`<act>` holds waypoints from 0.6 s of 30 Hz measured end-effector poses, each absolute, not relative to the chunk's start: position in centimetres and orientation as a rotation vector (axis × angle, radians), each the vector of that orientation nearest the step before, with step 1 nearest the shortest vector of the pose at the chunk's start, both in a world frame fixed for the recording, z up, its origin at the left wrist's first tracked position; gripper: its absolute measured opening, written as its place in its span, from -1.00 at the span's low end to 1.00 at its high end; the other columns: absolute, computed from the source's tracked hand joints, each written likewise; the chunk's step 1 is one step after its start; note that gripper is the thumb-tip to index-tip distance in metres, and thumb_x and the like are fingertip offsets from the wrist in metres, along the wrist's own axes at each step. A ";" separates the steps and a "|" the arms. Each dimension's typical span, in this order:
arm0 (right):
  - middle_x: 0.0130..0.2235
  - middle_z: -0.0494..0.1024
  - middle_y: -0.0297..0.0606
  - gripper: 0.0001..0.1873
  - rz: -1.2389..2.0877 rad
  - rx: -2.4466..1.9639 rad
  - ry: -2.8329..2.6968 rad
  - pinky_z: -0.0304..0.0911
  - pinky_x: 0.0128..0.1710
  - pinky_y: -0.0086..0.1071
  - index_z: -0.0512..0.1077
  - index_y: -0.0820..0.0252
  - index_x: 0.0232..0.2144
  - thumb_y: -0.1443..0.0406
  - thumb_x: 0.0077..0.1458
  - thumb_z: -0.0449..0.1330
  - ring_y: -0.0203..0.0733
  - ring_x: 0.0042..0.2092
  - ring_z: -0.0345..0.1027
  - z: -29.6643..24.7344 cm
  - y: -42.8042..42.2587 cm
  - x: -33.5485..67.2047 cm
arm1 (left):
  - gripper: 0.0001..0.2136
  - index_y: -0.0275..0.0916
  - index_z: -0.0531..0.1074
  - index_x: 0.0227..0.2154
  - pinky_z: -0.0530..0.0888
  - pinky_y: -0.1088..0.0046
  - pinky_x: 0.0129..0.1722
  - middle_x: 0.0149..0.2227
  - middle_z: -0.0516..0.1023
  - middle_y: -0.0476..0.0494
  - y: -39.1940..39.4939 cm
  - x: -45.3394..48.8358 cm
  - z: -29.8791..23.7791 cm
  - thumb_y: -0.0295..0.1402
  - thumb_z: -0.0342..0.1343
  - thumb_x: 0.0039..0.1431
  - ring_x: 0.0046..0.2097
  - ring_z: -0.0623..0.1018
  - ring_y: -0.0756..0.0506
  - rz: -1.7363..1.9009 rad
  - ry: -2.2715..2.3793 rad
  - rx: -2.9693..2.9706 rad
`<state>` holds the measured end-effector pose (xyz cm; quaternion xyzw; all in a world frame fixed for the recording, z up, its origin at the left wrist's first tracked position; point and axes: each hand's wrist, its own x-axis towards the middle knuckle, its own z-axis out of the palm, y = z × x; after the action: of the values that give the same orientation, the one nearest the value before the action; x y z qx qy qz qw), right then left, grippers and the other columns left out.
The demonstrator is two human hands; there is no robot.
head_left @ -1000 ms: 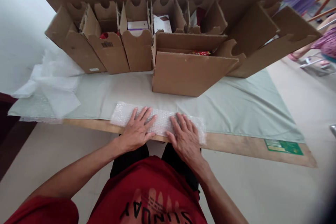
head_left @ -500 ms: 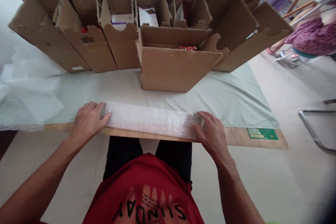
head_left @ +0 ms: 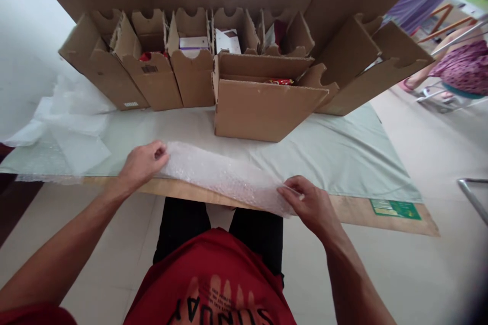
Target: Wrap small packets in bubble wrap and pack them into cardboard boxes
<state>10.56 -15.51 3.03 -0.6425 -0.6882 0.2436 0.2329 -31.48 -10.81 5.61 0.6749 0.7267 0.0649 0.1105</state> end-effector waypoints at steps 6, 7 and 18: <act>-0.48 0.45 -0.42 -0.31 1.260 -1.506 -1.611 0.25 -0.43 -0.36 0.23 0.15 0.31 0.13 0.18 0.22 -0.20 -0.46 0.33 3.8 -19.8 5.3 | -0.61 -0.42 0.47 0.05 0.44 0.23 0.03 -0.07 0.66 -0.14 -4.7 -30.8 10.3 -0.31 -0.15 0.40 0.03 0.62 -0.18 0.253 2.022 2.417; -0.46 0.44 -0.41 -0.26 1.336 -1.461 -1.543 0.28 -0.41 -0.36 0.17 0.14 0.36 0.14 0.19 0.22 -0.21 -0.44 0.32 3.2 -20.6 3.7 | -0.56 -0.46 0.45 0.06 0.42 0.22 0.05 -0.04 0.65 -0.14 -3.5 -30.4 10.4 -0.30 -0.23 0.42 0.07 0.60 -0.18 0.239 1.975 2.465; -0.41 0.47 -0.41 -0.27 1.609 -1.304 -1.266 0.32 -0.37 -0.37 0.20 0.06 0.40 0.09 0.25 0.19 -0.28 -0.42 0.30 -1.3 -23.2 -5.2 | -0.37 -0.54 0.39 0.17 0.38 0.20 0.15 0.16 0.53 -0.16 0.7 -27.9 6.2 -0.29 -0.50 0.42 0.23 0.45 -0.20 0.388 1.876 2.586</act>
<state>-5.18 -23.19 -1.34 -0.5034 -0.4885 0.6209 0.3497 -27.92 0.73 6.17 0.8029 0.5825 0.1205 -0.0382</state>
